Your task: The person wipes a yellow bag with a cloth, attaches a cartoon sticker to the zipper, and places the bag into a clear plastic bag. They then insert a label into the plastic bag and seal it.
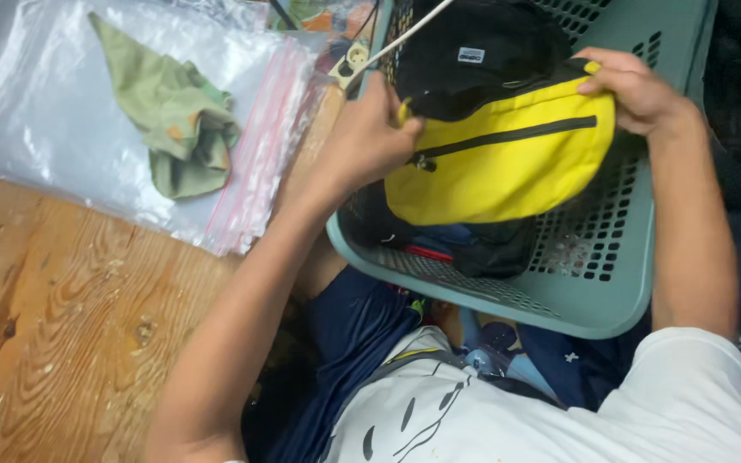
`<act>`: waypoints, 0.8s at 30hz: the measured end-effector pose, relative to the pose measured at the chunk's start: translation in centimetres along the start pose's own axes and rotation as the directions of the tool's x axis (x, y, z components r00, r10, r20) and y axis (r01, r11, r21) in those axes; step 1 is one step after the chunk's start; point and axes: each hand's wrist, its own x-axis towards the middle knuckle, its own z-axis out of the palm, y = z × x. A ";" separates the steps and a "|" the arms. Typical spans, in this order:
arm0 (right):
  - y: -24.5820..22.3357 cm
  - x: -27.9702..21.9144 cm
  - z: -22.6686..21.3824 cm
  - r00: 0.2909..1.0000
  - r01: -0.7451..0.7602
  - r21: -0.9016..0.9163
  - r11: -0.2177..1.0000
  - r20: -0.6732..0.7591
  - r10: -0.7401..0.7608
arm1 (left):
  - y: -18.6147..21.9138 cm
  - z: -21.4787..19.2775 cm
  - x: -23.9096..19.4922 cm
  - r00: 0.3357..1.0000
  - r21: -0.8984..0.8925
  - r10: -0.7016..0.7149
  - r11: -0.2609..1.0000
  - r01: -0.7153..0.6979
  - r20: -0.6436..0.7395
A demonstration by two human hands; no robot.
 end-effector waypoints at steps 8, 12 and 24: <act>-12.7 -5.2 15.2 0.967 0.173 0.300 0.938 0.131 -0.220 | -2.0 -10.9 -14.6 0.871 -0.432 0.058 0.851 -0.298 -0.488; -14.4 -4.9 25.5 0.927 0.086 0.369 0.925 0.311 -0.211 | -7.3 -16.2 -21.5 0.753 -0.429 -0.137 0.879 -0.207 -0.643; -11.0 -5.2 52.6 0.808 -0.386 0.227 0.894 0.552 0.208 | -28.3 -17.1 -28.2 0.506 -0.167 -0.265 0.959 0.231 -0.821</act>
